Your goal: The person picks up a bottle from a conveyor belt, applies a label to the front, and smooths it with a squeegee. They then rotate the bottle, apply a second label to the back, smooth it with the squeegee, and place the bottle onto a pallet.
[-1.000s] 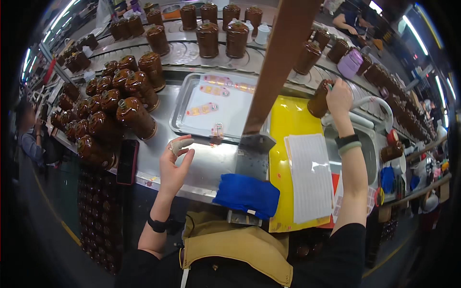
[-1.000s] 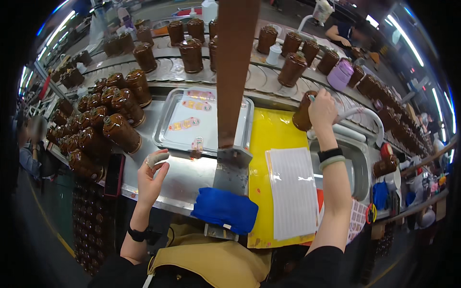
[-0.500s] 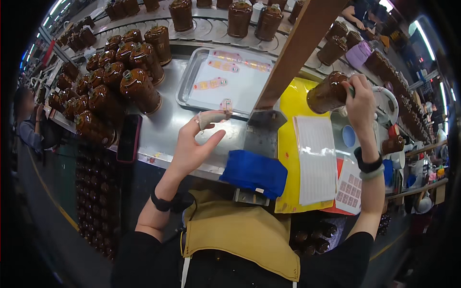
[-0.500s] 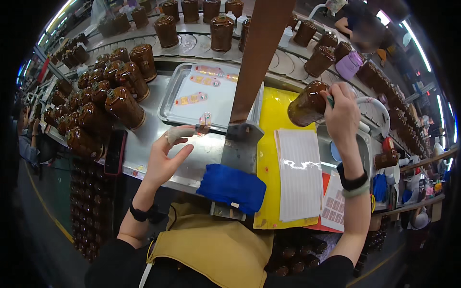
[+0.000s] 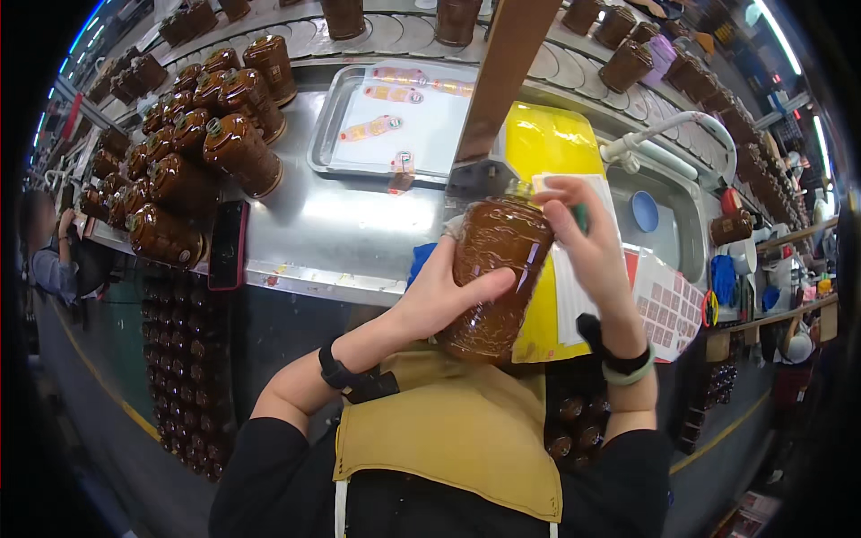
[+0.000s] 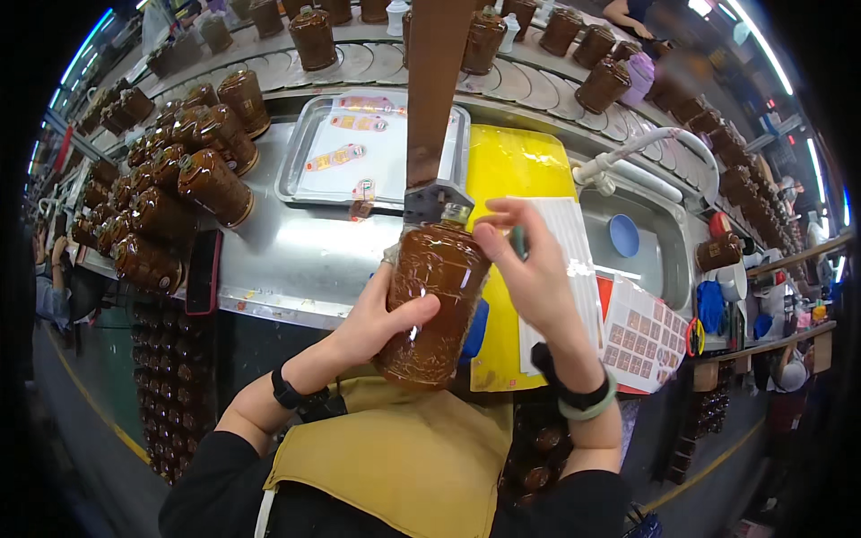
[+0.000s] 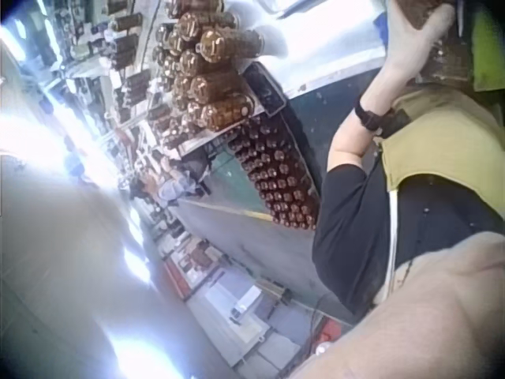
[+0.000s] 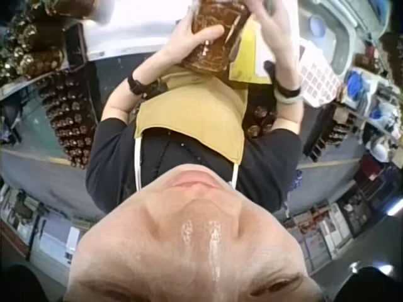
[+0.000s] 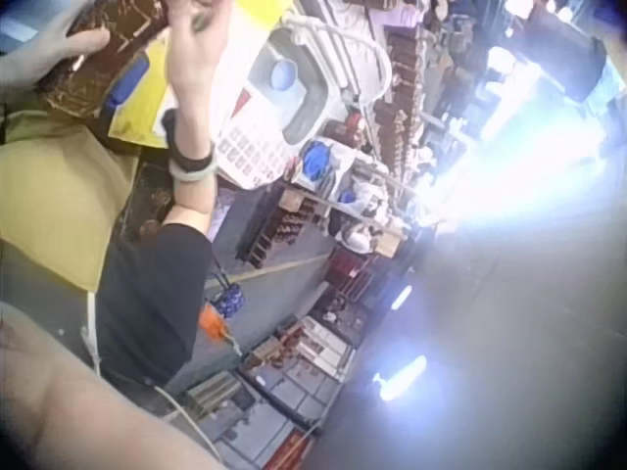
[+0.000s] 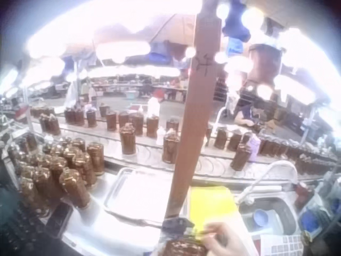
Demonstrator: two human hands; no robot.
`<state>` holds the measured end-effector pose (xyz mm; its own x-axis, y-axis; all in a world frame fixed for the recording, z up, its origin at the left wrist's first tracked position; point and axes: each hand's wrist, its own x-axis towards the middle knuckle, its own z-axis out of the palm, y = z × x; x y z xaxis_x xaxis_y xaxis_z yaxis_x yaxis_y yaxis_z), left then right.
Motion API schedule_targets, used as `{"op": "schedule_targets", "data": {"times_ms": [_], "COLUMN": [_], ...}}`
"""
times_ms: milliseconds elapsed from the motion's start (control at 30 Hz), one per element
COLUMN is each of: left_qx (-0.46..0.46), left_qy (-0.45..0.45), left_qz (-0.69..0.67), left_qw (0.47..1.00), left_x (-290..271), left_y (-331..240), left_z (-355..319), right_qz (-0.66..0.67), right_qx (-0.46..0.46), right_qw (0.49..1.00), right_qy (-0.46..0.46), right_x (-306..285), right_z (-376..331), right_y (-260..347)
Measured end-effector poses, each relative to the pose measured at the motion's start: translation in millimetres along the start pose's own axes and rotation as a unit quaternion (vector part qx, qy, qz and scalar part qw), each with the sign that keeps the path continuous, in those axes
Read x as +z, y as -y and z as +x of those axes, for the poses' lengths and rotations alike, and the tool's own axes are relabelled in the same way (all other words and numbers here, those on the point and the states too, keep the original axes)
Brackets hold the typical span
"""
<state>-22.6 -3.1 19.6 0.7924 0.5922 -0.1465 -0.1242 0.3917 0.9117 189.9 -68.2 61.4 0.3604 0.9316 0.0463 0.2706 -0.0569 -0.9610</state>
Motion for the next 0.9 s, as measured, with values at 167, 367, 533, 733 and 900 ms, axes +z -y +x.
{"op": "schedule_targets", "data": {"times_ms": [167, 367, 533, 733, 900], "left_qx": [-0.085, -0.048, 0.072, 0.101, 0.090], "left_qy": [-0.029, -0.114, -0.133, -0.112, -0.120], "left_qz": [-0.080, -0.008, 0.282, 0.256, 0.253], "left_qw": [0.993, 0.992, 0.947, 0.955, 0.956], "left_x": [-3.2, -8.7, -4.1, -11.1, -7.8], "left_y": [4.8, 25.6, 9.0, 27.3, 23.8], "left_z": [14.9, 42.0, 33.9, 37.9, 34.1], "right_qz": [0.064, 0.143, 0.035, -0.240, -0.536], "right_qx": [0.054, 0.055, 0.025, -0.291, -0.305], "right_qw": [0.995, 0.988, 0.999, 0.916, 0.785], "right_qy": [0.053, 0.035, 0.009, -0.135, -0.062], "right_x": [26.1, 29.6, 7.9, -48.5, -81.5], "right_z": [-13.8, 18.1, 49.1, 204.9, 332.3], "right_y": [-42.3, -63.7, -59.0, -37.0, -38.8]}}
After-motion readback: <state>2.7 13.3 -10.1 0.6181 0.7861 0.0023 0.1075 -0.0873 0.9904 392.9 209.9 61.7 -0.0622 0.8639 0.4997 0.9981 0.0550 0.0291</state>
